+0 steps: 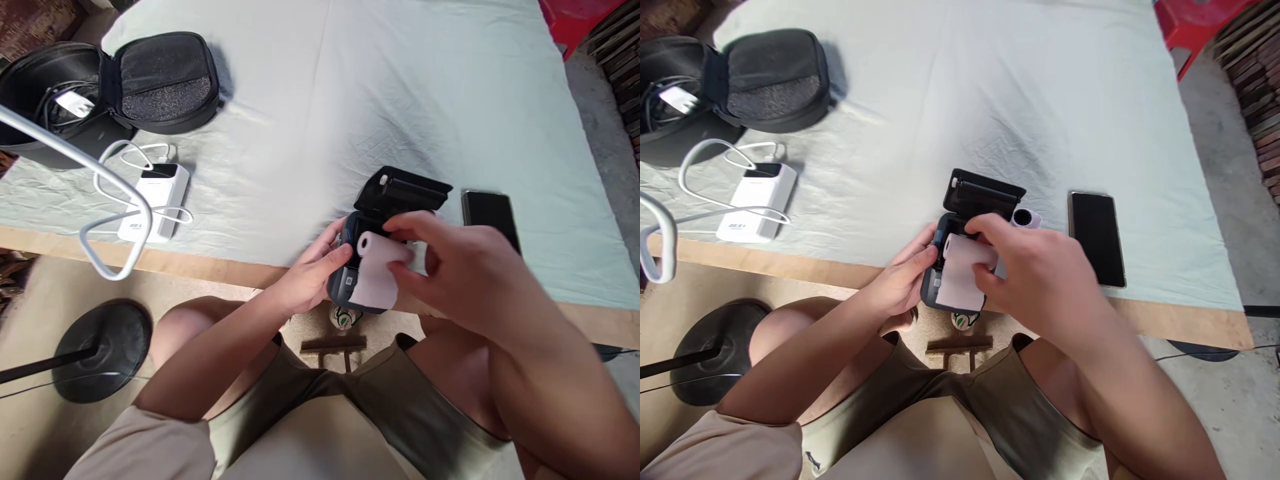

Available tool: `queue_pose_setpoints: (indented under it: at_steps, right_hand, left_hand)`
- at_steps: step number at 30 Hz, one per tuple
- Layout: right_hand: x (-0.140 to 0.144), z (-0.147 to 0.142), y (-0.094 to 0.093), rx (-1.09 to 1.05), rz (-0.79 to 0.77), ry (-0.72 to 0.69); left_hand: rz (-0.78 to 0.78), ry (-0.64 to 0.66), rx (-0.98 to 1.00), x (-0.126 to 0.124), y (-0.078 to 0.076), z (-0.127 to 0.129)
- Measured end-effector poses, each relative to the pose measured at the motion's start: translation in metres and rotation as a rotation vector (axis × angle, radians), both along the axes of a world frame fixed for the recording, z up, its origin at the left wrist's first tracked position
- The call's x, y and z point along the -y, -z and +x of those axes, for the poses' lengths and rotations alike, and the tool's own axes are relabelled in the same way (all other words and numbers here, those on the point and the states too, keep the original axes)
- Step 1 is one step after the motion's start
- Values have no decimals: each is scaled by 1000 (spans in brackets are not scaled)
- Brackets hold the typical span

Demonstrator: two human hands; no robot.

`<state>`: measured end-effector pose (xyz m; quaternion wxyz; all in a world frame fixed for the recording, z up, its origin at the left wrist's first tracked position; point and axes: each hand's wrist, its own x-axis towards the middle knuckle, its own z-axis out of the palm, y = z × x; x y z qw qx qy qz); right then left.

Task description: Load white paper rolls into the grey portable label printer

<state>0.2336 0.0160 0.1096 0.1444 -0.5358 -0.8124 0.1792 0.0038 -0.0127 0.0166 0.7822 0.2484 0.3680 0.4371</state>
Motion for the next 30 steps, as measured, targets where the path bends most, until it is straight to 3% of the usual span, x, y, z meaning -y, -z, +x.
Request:
queue_pose_setpoints:
  at_steps: [2, 4, 7, 9, 12, 15, 18, 22, 26, 30]
  right_hand:
    - [-4, 19, -3, -361, -88, 50]
    - [-14, 36, -1, -630, -108, 202]
    - [-37, 53, 15, -823, -94, 378]
    - [-51, 61, 34, -852, -92, 370]
    - [-61, 71, 61, -684, 80, 336]
    - [-64, 80, 77, -371, 260, 307]
    - [-68, 84, 84, -153, 283, 286]
    - [-64, 80, 77, -27, 224, 220]
    - [-41, 66, 58, 3, 419, 234]
    - [-27, 44, 65, 75, 495, 123]
  left_hand:
    - [-11, -34, 19, -1, 1, -1]
    - [-22, -69, 52, -2, 1, -1]
    - [-33, -89, 90, -4, 1, 1]
    - [-29, -90, 90, -6, 0, 2]
    - [-18, -90, 72, -6, -3, 3]
    - [-10, -91, 57, -5, -2, 4]
    - [3, -88, 45, -4, 0, 2]
    - [5, -77, 48, -4, 1, 2]
    - [2, -110, 93, -5, -1, 4]
    - [-11, -120, 71, -5, 0, 3]
